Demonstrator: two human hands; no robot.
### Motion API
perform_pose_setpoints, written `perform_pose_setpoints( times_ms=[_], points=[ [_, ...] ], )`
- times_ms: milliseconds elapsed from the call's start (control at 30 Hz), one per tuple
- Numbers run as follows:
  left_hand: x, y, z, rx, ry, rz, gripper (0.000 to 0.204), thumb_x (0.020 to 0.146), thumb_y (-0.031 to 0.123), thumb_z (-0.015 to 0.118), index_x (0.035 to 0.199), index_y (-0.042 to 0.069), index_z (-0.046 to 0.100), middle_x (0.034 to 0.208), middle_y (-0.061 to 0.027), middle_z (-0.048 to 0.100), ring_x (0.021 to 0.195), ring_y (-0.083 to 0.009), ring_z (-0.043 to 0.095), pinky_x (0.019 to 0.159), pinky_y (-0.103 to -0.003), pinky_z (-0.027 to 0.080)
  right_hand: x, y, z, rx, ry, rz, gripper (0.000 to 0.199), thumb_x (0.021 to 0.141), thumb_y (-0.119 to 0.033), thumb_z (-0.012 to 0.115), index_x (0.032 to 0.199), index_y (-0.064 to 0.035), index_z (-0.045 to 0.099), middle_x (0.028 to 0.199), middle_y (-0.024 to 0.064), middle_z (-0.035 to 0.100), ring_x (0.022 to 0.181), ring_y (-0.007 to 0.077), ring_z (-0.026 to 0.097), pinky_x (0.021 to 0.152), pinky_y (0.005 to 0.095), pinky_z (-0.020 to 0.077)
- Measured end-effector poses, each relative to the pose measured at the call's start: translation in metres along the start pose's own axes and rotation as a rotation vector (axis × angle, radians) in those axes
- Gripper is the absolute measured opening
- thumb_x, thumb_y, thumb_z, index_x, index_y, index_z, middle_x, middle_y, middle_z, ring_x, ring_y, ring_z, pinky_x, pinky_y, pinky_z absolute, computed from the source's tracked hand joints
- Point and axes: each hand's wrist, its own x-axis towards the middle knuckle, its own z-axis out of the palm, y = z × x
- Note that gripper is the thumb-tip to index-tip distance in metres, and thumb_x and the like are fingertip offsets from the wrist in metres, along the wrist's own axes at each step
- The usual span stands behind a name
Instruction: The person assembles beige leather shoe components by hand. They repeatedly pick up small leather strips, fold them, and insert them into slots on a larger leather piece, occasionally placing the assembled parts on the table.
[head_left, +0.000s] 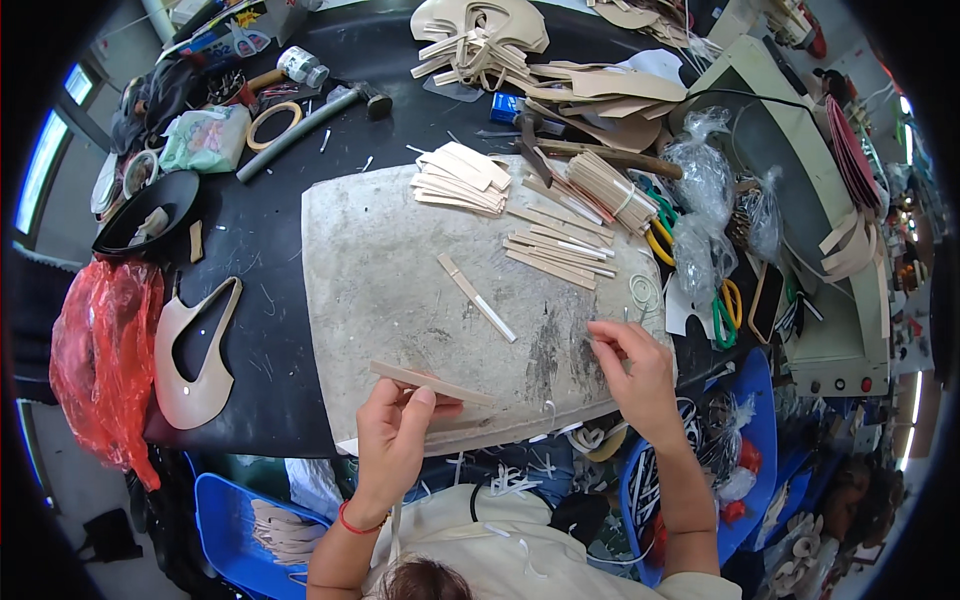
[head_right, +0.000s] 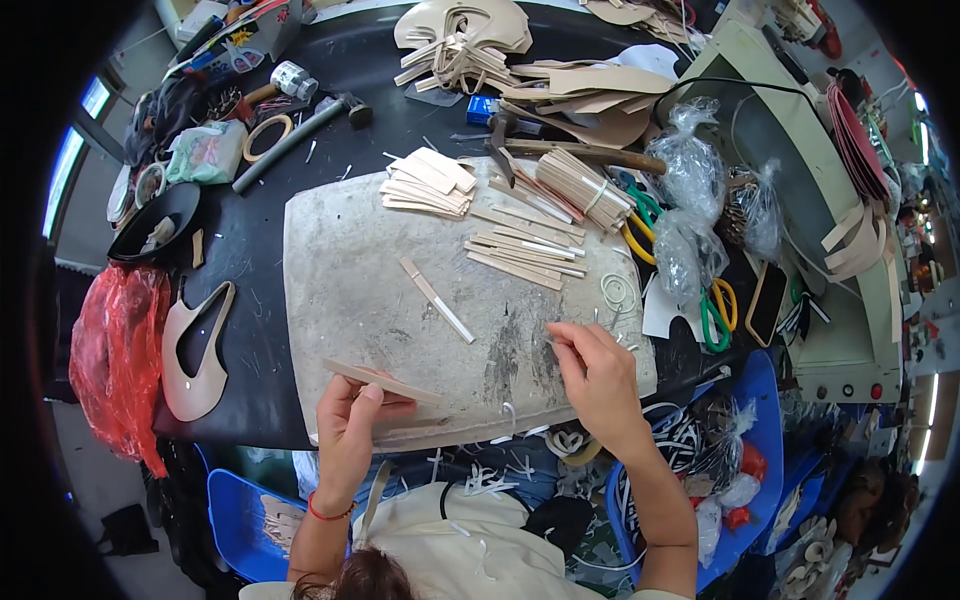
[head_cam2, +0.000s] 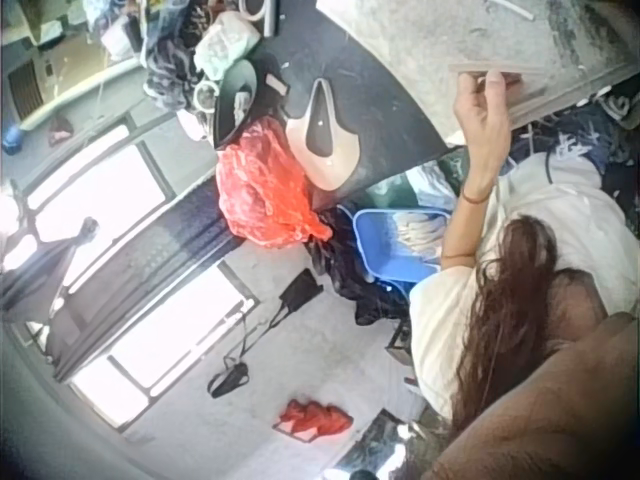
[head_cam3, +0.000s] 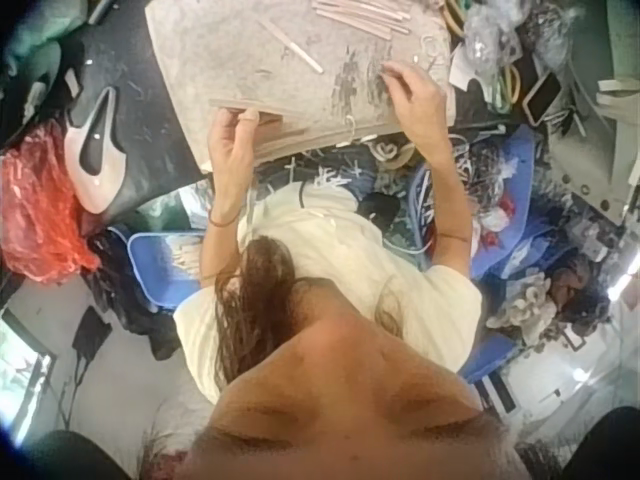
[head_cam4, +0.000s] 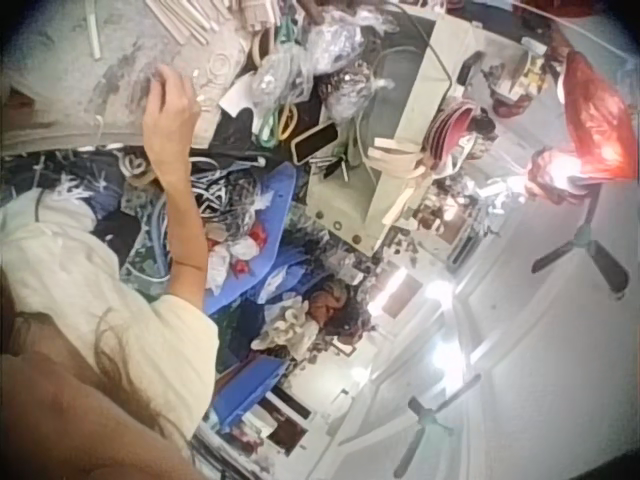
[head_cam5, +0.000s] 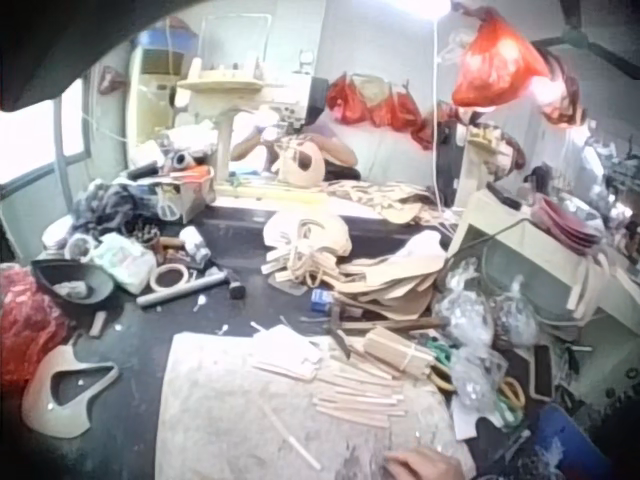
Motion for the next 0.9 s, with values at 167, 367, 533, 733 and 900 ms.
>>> perform_pose_setpoints(
  times_ms=[167,367,533,733,900],
  points=[
    [0.001,-0.005,0.005,-0.027,-0.015,-0.015,0.018,0.096,0.004,0.046,0.106,-0.009,0.054,0.098,-0.0137,0.062,0.089,-0.0209,0.065,0.08,-0.033,0.056,-0.004,-0.003,0.004,0.005,-0.014,0.019,0.012,0.086,-0.003,0.06,0.097,0.002,0.064,0.082,0.0109,0.062,0.069,0.0173,0.06,0.062,0.0277,0.0469],
    [0.002,-0.005,0.006,-0.029,-0.009,0.0,0.018,0.096,0.004,0.046,0.107,-0.009,0.054,0.098,-0.0141,0.062,0.089,-0.0205,0.065,0.08,-0.033,0.055,-0.006,-0.007,0.011,0.03,0.01,0.043,0.009,0.087,-0.002,0.06,0.094,0.0026,0.062,0.081,0.0104,0.061,0.067,0.0162,0.057,0.061,0.0281,0.0454],
    [0.002,-0.007,0.006,-0.042,-0.022,-0.016,0.018,0.097,0.005,0.044,0.106,-0.008,0.051,0.1,-0.0149,0.061,0.091,-0.0225,0.065,0.081,-0.033,0.056,-0.006,-0.014,0.009,-0.078,0.134,-0.114,0.014,0.084,0.001,0.061,0.098,0.0015,0.061,0.08,0.0147,0.06,0.068,0.0291,0.06,0.061,0.0331,0.0463],
    [0.004,-0.003,0.009,-0.117,-0.062,-0.105,0.018,0.098,0.004,0.041,0.107,-0.01,0.048,0.105,-0.0168,0.058,0.097,-0.0235,0.064,0.084,-0.033,0.057,-0.016,-0.046,0.024,0.527,-0.371,0.177,0.026,0.084,0.0,0.065,0.109,-0.002,0.06,0.083,0.003,0.063,0.073,0.0055,0.057,0.062,0.0199,0.0461],
    [0.004,0.0,0.007,-0.133,-0.089,-0.155,0.018,0.098,0.005,0.04,0.108,-0.008,0.047,0.106,-0.0168,0.058,0.095,-0.0241,0.065,0.084,-0.034,0.057,-0.009,-0.056,0.032,0.52,-0.467,0.159,0.026,0.083,-0.005,0.068,0.108,-0.001,0.059,0.082,0.0109,0.068,0.075,0.0134,0.066,0.067,0.0258,0.0524]
  ],
)
